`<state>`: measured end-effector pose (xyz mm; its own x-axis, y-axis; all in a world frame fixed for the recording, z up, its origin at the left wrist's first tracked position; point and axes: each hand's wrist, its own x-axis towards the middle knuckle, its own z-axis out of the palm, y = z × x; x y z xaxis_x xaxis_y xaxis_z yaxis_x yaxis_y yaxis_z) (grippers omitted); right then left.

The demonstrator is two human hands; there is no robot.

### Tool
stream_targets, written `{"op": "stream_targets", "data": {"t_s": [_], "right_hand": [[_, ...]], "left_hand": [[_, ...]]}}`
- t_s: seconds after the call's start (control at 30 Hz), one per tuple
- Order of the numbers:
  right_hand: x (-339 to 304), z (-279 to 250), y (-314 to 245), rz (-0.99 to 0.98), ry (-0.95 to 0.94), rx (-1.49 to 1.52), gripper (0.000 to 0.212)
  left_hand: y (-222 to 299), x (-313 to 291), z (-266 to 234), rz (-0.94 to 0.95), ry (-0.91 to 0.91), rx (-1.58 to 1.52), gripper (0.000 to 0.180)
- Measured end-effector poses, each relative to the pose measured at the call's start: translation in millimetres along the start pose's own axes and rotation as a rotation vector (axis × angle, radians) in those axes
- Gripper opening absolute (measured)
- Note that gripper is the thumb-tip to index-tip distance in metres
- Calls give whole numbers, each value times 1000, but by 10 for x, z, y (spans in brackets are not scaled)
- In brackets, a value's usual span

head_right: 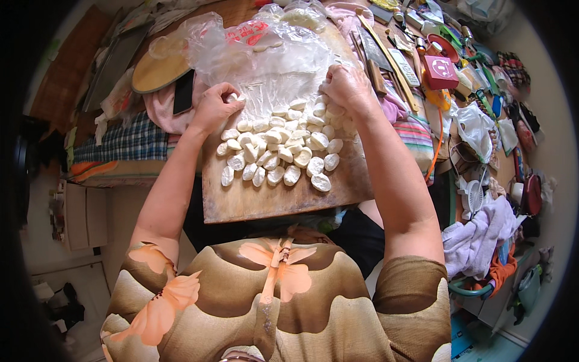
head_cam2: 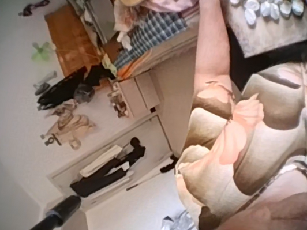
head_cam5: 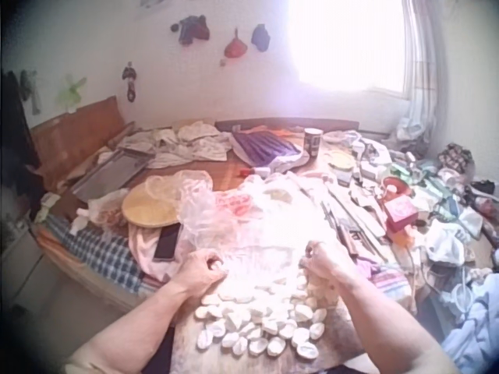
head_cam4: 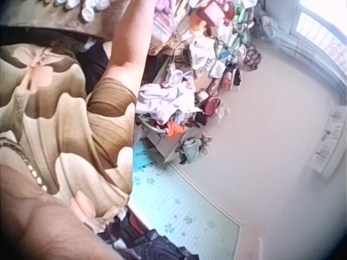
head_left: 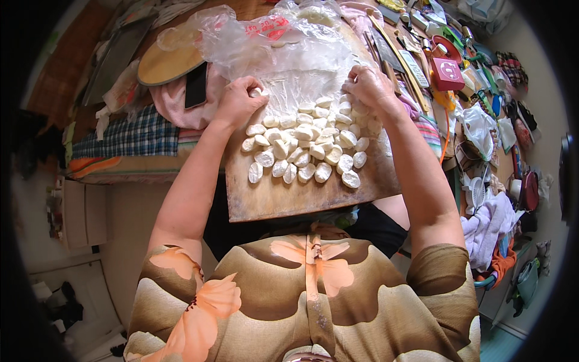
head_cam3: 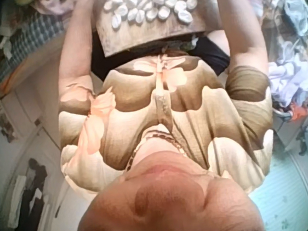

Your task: The person cuts a piece of dough into small pieces with a large knife on a wooden board, then cleans their hands and gathers the dough pieces into a plastic bag.

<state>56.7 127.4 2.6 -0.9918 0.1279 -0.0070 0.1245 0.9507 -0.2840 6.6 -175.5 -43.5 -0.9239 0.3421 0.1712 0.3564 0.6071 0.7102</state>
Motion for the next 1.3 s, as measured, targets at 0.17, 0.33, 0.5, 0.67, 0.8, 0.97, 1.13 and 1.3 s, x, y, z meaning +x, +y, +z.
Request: {"op": "stream_targets", "data": {"t_s": [0.17, 0.33, 0.5, 0.67, 0.8, 0.97, 1.13, 1.3], "right_hand": [[32, 104, 126, -64, 40, 11, 31], [24, 54, 201, -38, -12, 93, 31], [5, 59, -121, -205, 170, 20, 30], [-104, 98, -980, -476, -210, 226, 33], [-58, 325, -1005, -562, -184, 114, 26], [26, 321, -895, -396, -112, 211, 22], [251, -14, -375, -137, -207, 519, 21], [390, -163, 296, 91, -101, 570, 17]], "left_hand": [[203, -91, -127, -48, -267, -248, 21], [414, -175, -163, -24, -401, -356, 22], [68, -144, -213, 23, 26, 42, 26], [-13, -196, -159, 44, -14, -11, 28], [95, -148, -148, 151, -84, -37, 36], [5, -174, -213, 108, -85, -24, 36], [1, -148, -188, 77, -86, -66, 32], [22, -198, -186, 58, -79, -81, 28]]}}
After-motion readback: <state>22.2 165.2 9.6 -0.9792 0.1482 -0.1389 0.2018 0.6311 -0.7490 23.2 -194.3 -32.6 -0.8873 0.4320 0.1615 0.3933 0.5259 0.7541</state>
